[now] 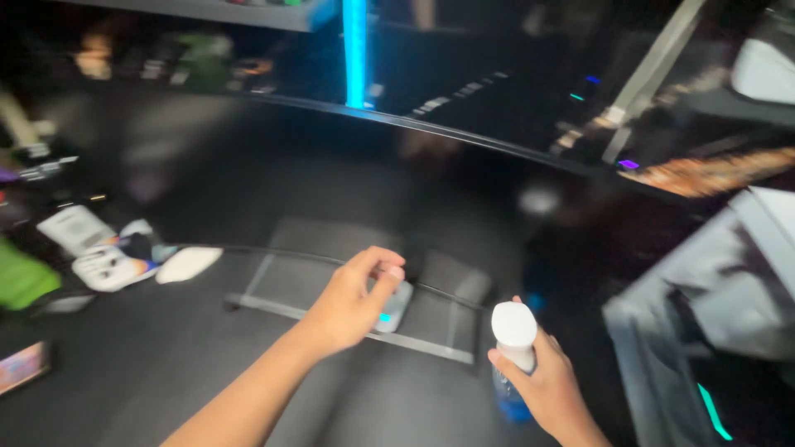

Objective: The recorder cleans a computer desk and monitor base using a spray bottle and a white cloth.

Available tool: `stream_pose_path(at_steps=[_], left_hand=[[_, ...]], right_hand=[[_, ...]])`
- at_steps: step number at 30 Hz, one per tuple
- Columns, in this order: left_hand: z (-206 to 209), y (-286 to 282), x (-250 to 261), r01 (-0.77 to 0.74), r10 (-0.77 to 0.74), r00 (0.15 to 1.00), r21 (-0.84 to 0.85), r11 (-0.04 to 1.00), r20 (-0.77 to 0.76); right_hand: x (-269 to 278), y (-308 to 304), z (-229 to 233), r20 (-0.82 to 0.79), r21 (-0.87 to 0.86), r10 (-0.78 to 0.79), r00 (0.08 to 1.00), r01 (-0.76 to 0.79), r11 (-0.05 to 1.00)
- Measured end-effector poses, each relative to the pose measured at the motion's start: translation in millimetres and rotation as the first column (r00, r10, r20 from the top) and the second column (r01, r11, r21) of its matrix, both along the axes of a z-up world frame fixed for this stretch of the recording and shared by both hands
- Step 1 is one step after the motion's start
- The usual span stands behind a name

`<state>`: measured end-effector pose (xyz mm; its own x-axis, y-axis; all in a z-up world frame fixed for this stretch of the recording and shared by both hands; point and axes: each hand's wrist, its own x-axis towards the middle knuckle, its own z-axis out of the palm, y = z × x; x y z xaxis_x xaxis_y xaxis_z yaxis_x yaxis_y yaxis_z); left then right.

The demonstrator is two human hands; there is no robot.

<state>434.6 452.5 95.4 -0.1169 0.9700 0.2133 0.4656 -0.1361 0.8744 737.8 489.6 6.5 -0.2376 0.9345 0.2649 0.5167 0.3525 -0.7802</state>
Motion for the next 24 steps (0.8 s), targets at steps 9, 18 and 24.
stream_pose_path(at_steps=[9, 18, 24], left_hand=[[75, -64, -51, -0.066, 0.095, 0.979, 0.163, 0.984, -0.179], [65, -116, -153, -0.189, 0.277, 0.887, 0.259, 0.947, -0.368], [45, -141, -229, -0.213, 0.252, 0.893, 0.141, 0.967, -0.373]], right_hand=[[-167, 11, 55, -0.398, -0.337, 0.459, 0.794, -0.592, 0.732], [-317, -22, 90, -0.354, -0.533, 0.698, 0.623, -0.747, 0.397], [-374, -41, 113, -0.263, -0.670, 0.759, 0.595, -0.679, 0.300]])
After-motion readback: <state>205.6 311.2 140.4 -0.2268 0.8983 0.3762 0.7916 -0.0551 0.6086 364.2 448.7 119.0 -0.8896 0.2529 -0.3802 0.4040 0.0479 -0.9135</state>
